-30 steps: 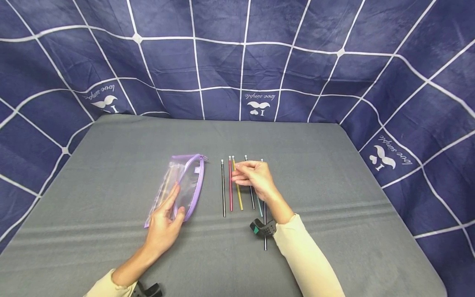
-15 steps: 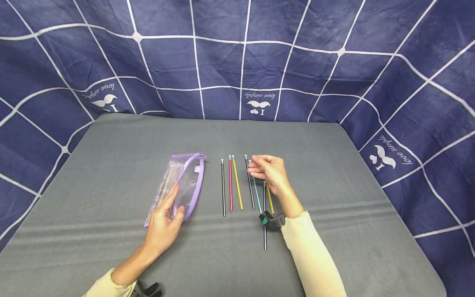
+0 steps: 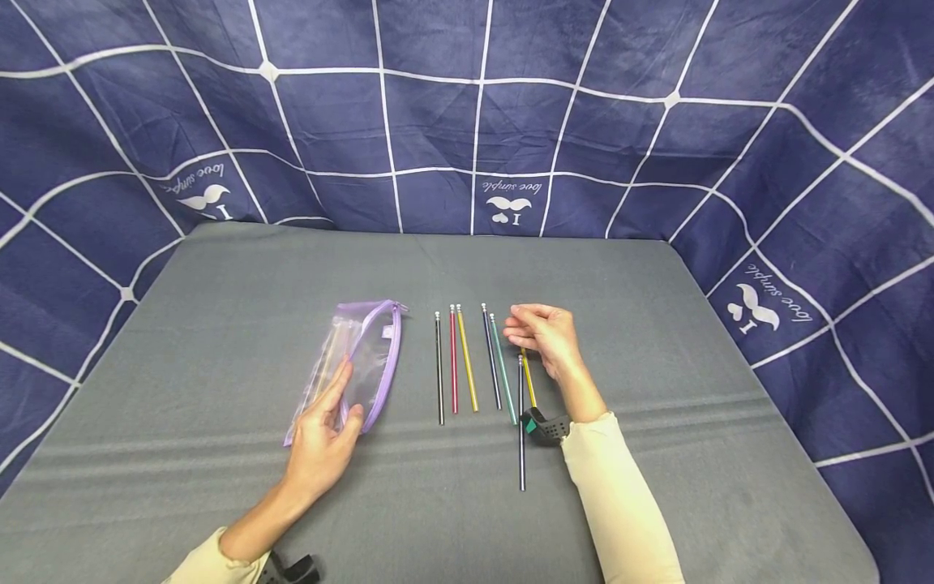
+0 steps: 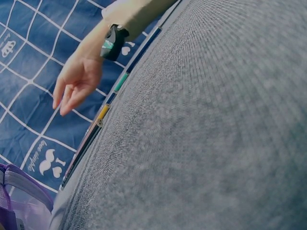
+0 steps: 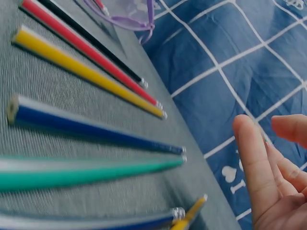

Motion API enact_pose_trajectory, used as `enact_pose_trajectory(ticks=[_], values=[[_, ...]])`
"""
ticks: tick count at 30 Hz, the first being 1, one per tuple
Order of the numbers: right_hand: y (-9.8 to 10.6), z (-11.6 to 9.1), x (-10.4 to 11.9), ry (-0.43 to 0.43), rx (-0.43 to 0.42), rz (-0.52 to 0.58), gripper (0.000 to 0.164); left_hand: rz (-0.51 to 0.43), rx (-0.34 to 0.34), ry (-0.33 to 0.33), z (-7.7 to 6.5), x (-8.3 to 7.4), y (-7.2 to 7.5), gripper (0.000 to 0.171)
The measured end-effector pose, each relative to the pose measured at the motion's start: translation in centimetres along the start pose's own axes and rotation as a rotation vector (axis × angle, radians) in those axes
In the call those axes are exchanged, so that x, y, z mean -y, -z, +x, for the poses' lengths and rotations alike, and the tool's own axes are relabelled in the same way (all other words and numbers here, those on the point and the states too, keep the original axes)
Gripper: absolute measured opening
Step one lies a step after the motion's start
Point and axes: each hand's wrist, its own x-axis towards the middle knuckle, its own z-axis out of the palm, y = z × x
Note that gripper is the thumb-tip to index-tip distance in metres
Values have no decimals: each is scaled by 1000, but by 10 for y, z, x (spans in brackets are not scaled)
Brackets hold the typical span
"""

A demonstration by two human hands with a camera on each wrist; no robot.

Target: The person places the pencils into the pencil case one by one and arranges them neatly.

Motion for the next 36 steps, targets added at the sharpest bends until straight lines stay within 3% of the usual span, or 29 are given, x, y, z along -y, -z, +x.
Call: enact_pose_trajectory(ticks=[9, 14, 19, 27, 36], values=[[21, 6, -5, -15, -51, -112, 21, -4, 3, 7, 0, 0, 0, 61], [27, 9, -8, -42, -87, -235, 6, -11, 6, 5, -1, 1, 0, 61], [30, 9, -11, -45, -111, -369, 22, -12, 6, 2, -1, 0, 0, 61], [30, 9, -13, -73, -119, -572, 26, -9, 4, 1, 0, 0, 0, 60], [24, 8, -10, -126, -124, -709, 28, -4, 6, 11, 0, 0, 1, 61]])
